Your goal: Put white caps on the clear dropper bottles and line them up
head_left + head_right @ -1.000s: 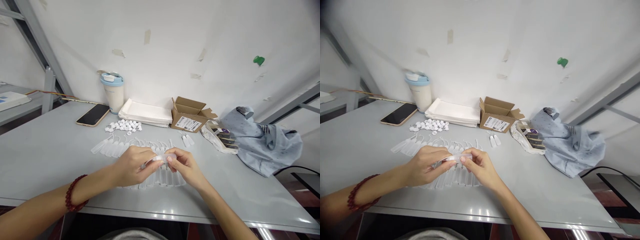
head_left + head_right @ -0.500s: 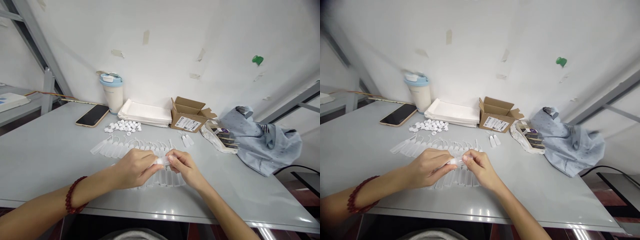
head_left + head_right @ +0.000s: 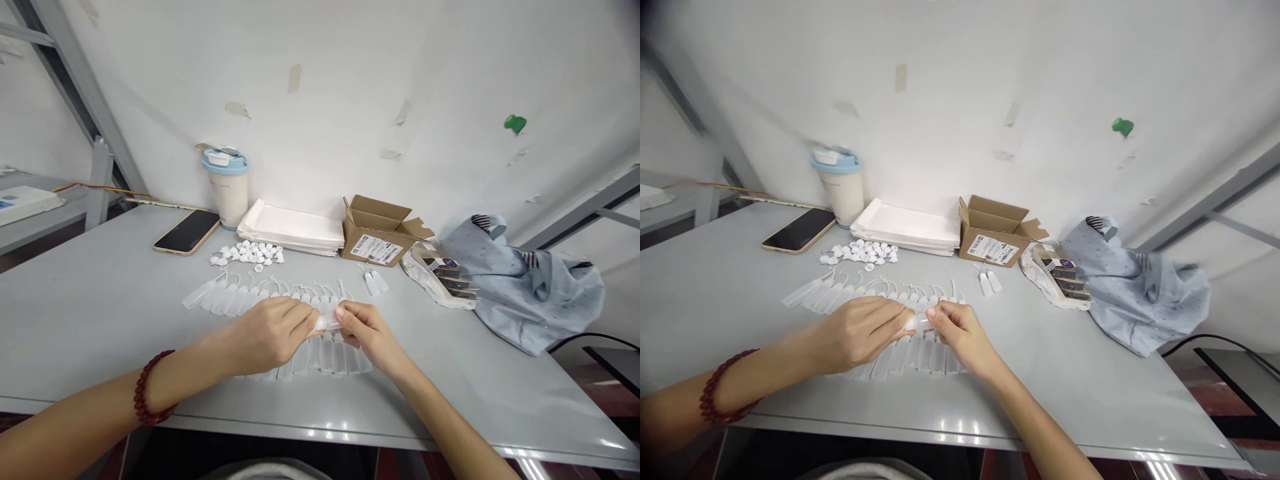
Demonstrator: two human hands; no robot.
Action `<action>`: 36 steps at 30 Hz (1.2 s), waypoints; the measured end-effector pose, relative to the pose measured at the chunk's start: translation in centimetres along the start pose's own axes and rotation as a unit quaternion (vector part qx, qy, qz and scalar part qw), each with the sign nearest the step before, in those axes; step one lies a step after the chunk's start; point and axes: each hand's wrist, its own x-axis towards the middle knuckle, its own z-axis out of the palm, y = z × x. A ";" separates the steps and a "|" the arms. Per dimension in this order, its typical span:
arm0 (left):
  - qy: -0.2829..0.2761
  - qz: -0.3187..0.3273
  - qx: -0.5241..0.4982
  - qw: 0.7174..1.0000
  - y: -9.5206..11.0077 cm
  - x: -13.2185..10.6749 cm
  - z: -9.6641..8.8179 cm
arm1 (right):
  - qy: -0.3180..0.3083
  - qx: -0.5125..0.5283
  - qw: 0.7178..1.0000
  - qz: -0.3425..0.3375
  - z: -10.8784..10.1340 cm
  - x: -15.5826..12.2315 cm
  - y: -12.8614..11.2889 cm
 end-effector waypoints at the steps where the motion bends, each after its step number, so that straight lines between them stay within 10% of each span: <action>1: 0.002 -0.005 -0.005 1.000 -0.1 0.0 0.1 | 0.005 -0.001 1.000 0.000 0.1 0.0 -0.1; 10: -0.048 -0.171 -0.076 0.981 -3.4 -0.8 0.7 | 0.147 -0.083 0.984 -0.050 -1.0 0.5 0.3; 18: -0.236 -0.427 0.023 0.873 -8.0 -2.4 0.1 | 0.299 -0.401 0.850 -0.162 -5.4 2.0 2.5; 23: -0.284 -0.431 0.024 0.856 -9.1 -3.3 0.4 | 0.290 -0.573 0.759 -0.105 -7.3 2.9 4.3; 36: -0.308 -0.422 0.011 0.853 -9.2 -3.9 1.4 | 0.227 -0.648 0.727 -0.036 -7.0 3.7 4.7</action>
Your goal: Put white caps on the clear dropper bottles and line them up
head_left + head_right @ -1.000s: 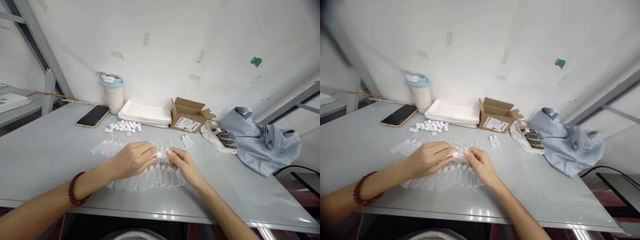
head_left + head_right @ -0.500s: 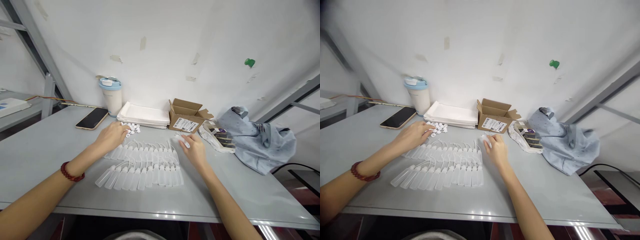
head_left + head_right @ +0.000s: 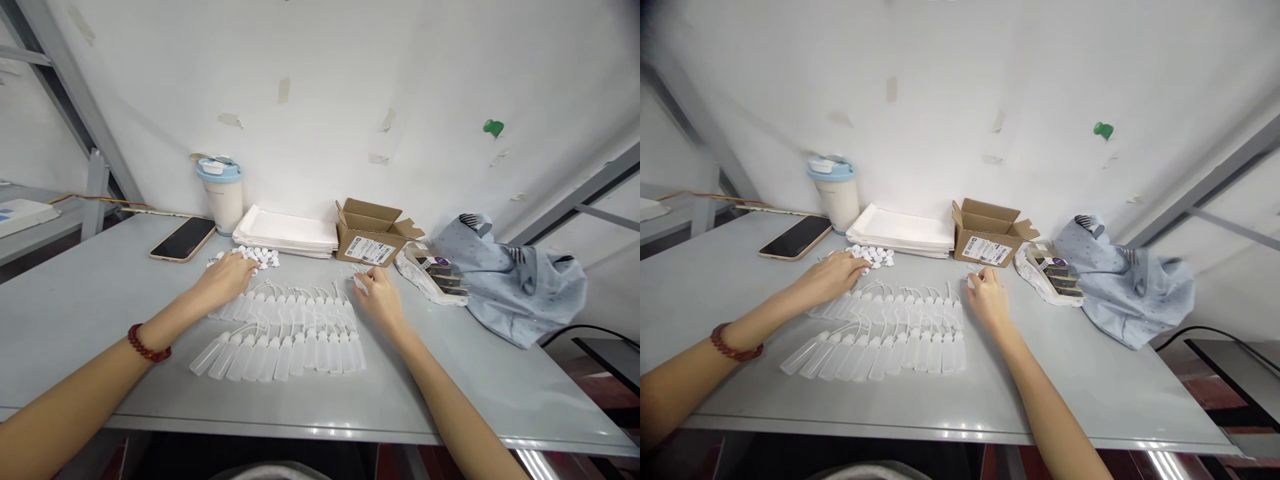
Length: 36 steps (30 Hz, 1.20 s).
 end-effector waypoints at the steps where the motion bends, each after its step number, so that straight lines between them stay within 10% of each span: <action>1: 0.001 0.000 -0.002 1.000 0.0 0.0 0.0 | -0.005 -0.004 1.000 -0.003 0.0 0.0 0.0; 36: -0.022 -0.053 -0.021 0.998 0.6 0.1 -0.5 | -0.137 0.215 0.967 -0.001 -4.0 -1.2 -0.5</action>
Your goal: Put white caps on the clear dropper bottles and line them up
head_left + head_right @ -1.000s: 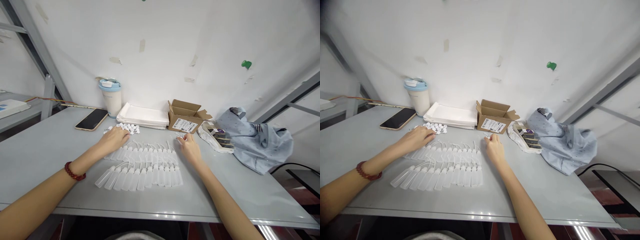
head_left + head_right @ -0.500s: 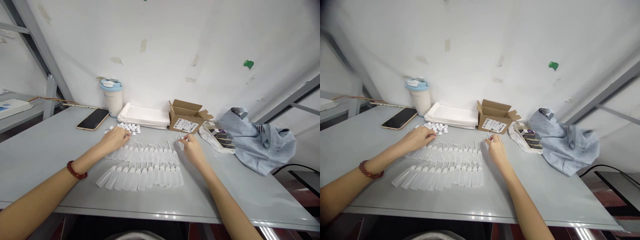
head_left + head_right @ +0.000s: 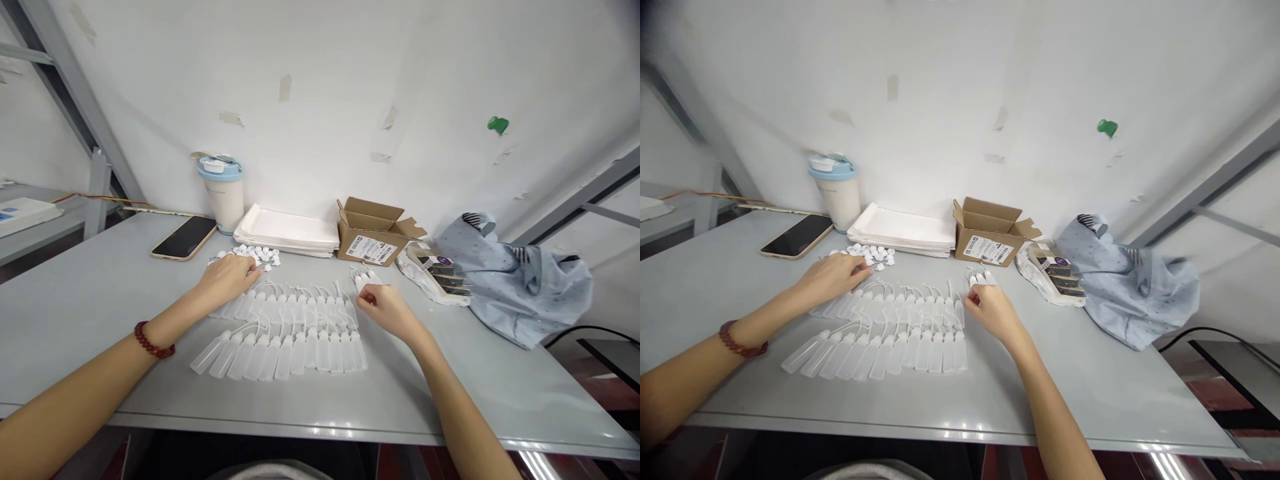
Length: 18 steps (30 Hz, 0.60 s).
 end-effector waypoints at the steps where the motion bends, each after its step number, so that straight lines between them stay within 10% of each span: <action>1: -0.001 -0.002 0.000 1.000 0.0 0.0 0.0 | -0.011 0.003 1.000 0.002 0.0 -0.1 -0.1; 18: -0.005 -0.021 0.020 1.000 0.0 0.2 0.4 | -0.109 0.019 0.993 0.040 0.5 -0.1 -0.4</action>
